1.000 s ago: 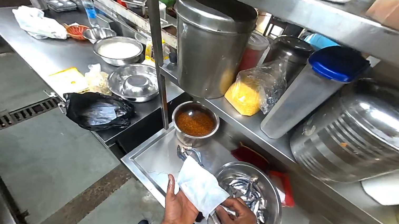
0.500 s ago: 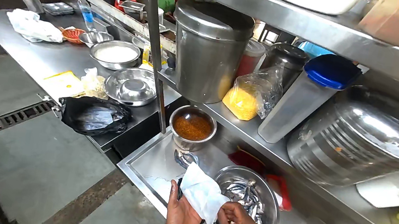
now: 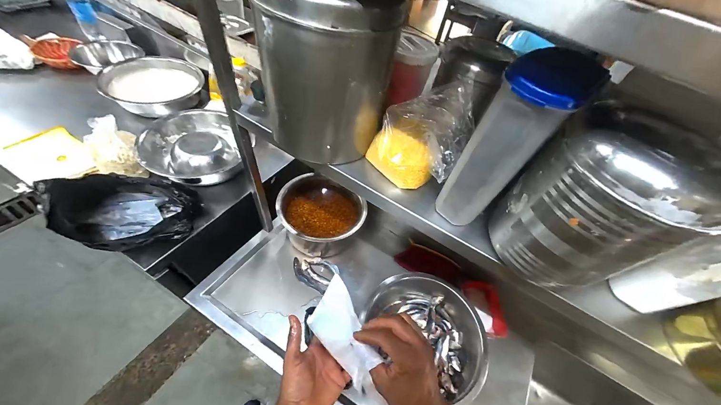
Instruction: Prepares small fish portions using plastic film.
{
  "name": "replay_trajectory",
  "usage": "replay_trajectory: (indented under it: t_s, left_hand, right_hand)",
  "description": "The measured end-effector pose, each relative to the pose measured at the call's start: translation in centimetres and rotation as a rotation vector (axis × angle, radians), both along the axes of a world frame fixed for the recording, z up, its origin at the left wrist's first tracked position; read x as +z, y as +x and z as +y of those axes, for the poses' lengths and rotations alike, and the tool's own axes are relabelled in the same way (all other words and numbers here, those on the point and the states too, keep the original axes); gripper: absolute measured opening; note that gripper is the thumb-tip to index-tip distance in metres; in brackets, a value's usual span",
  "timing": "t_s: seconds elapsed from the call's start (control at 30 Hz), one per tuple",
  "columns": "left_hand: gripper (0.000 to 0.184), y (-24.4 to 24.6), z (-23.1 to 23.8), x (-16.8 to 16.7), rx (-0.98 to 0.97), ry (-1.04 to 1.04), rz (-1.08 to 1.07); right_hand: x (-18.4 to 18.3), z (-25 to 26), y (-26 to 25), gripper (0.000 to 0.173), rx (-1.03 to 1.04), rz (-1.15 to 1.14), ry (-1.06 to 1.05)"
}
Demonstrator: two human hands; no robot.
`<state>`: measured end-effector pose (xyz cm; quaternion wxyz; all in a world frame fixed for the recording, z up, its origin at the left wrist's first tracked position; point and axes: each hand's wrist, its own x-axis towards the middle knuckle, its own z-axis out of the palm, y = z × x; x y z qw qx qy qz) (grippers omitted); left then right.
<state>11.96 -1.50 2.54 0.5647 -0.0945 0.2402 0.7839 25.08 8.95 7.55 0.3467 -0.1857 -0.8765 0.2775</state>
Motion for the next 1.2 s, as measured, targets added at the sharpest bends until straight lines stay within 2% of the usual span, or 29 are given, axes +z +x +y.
replay_trajectory:
  t_s: [0.13, 0.2, 0.27, 0.33, 0.37, 0.47, 0.6, 0.7, 0.8, 1.03, 1.13, 1.2]
  left_hand:
    - [0.097, -0.5, -0.6, -0.2, 0.045, 0.001, 0.042]
    - [0.1, -1.0, -1.3, -0.4, 0.069, 0.02, 0.04]
    - [0.103, -1.3, -2.0, -0.3, 0.088, 0.018, 0.037]
    - [0.105, -1.6, -2.7, -0.2, 0.114, 0.029, 0.029]
    - [0.105, -1.8, -2.9, -0.2, 0.133, 0.038, 0.016]
    - [0.106, -2.5, -3.4, -0.2, 0.175, 0.07, 0.0]
    - [0.11, -3.3, -4.0, 0.2, 0.193, 0.068, 0.014]
    - [0.112, -3.9, -4.6, 0.3, 0.193, 0.066, 0.023]
    - [0.113, -4.1, -4.7, 0.1, 0.213, 0.065, 0.025]
    - [0.112, -5.1, -4.3, 0.1, 0.232, 0.07, 0.008]
    - [0.112, -5.4, -4.0, 0.2, 0.23, 0.088, -0.008]
    - [0.111, -5.4, -3.7, 0.3, 0.231, 0.088, -0.007]
  right_hand:
    - [0.5, 2.9, 2.6, 0.033, 0.095, -0.127, -0.288]
    - [-1.1, 5.5, 4.8, 0.034, 0.02, -0.169, -0.44]
    - [-3.5, 7.5, 6.8, 0.028, -0.178, -0.236, -0.495]
    - [-6.8, 9.0, 7.8, 0.022, -0.393, -0.425, -0.419]
    - [-8.6, 9.7, 7.9, 0.021, -0.429, -0.532, -0.392]
    - [-12.9, 10.3, 6.6, 0.02, -0.295, -0.712, -0.406]
    - [-14.2, 9.2, 3.6, 0.023, -0.004, -1.038, -0.347]
    - [-14.9, 7.5, 2.4, 0.028, -0.051, -1.174, -0.227]
    - [-15.8, 7.6, 2.2, 0.03, -0.164, -1.262, -0.218]
    - [-18.1, 8.5, 2.9, 0.032, -0.168, -1.395, -0.241]
    - [-17.9, 8.8, 3.4, 0.031, -0.086, -1.361, -0.261]
    - [-18.0, 9.3, 4.5, 0.027, -0.042, -1.243, -0.275]
